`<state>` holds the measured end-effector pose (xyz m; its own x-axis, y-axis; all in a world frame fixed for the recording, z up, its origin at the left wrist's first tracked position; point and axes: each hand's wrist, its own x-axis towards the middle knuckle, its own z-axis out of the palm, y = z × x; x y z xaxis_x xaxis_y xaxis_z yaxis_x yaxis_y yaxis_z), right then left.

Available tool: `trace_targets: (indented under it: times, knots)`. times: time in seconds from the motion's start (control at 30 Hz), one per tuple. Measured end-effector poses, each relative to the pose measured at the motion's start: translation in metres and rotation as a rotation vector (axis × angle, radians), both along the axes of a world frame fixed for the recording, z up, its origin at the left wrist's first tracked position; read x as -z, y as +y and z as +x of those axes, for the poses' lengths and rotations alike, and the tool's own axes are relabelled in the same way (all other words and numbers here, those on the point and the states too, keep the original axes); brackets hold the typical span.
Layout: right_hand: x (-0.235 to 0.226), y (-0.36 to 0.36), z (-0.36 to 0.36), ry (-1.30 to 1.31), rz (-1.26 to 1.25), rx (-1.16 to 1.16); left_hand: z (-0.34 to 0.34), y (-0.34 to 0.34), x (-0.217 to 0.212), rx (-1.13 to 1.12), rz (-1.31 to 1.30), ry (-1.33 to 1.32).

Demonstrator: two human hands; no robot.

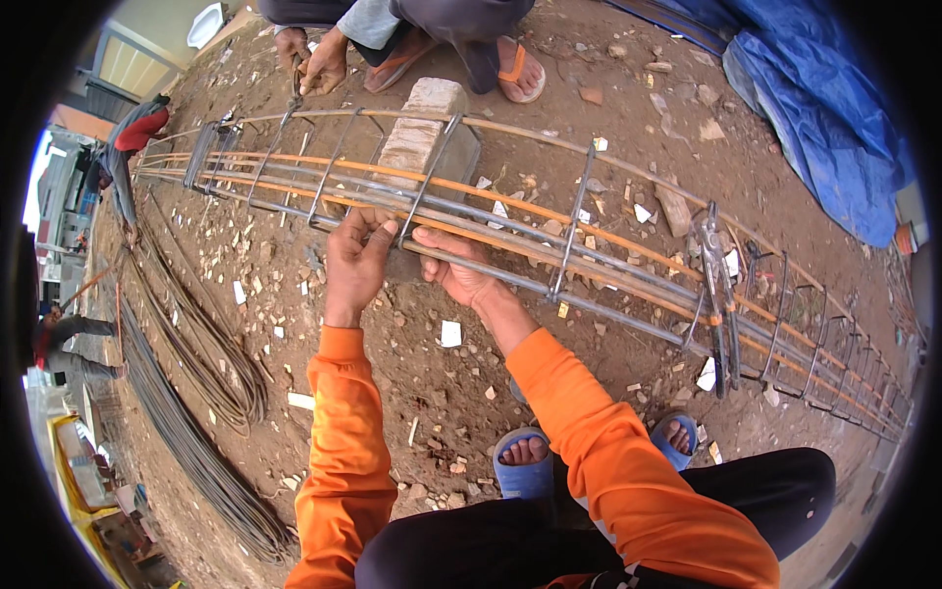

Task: The person uses pliers to twist wire ties around the intersections of a rebar cage, securing the grid structure. Another worker assists nearby by holding the rebar in place.

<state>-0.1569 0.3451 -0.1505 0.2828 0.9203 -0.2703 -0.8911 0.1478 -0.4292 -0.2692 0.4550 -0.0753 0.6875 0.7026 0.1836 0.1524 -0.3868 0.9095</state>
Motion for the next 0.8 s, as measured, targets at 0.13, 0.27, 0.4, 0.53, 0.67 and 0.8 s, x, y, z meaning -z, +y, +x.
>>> trace_targets:
  times: [0.13, 0.27, 0.4, 0.53, 0.67, 0.8]
  knots:
    - [-0.006, 0.002, -0.014, 0.068, 0.002, 0.069, -0.001, 0.002, 0.01, -0.022, -0.03, -0.043]
    - [-0.002, 0.003, -0.021, 0.148, 0.011, 0.125, -0.005, -0.003, 0.014, -0.019, -0.006, -0.084]
    - [0.001, 0.005, -0.011, 0.094, 0.059, 0.079, -0.011, -0.005, 0.007, -0.003, 0.008, 0.022]
    - [-0.001, -0.004, 0.001, 0.045, 0.031, -0.029, -0.011, -0.001, -0.004, 0.067, 0.038, 0.144]
    - [-0.001, -0.005, 0.001, 0.013, 0.012, -0.01, -0.006, 0.001, 0.004, 0.058, 0.028, 0.052]
    - [-0.005, 0.001, -0.003, -0.012, -0.087, 0.048, -0.006, 0.001, 0.007, 0.027, -0.033, 0.047]
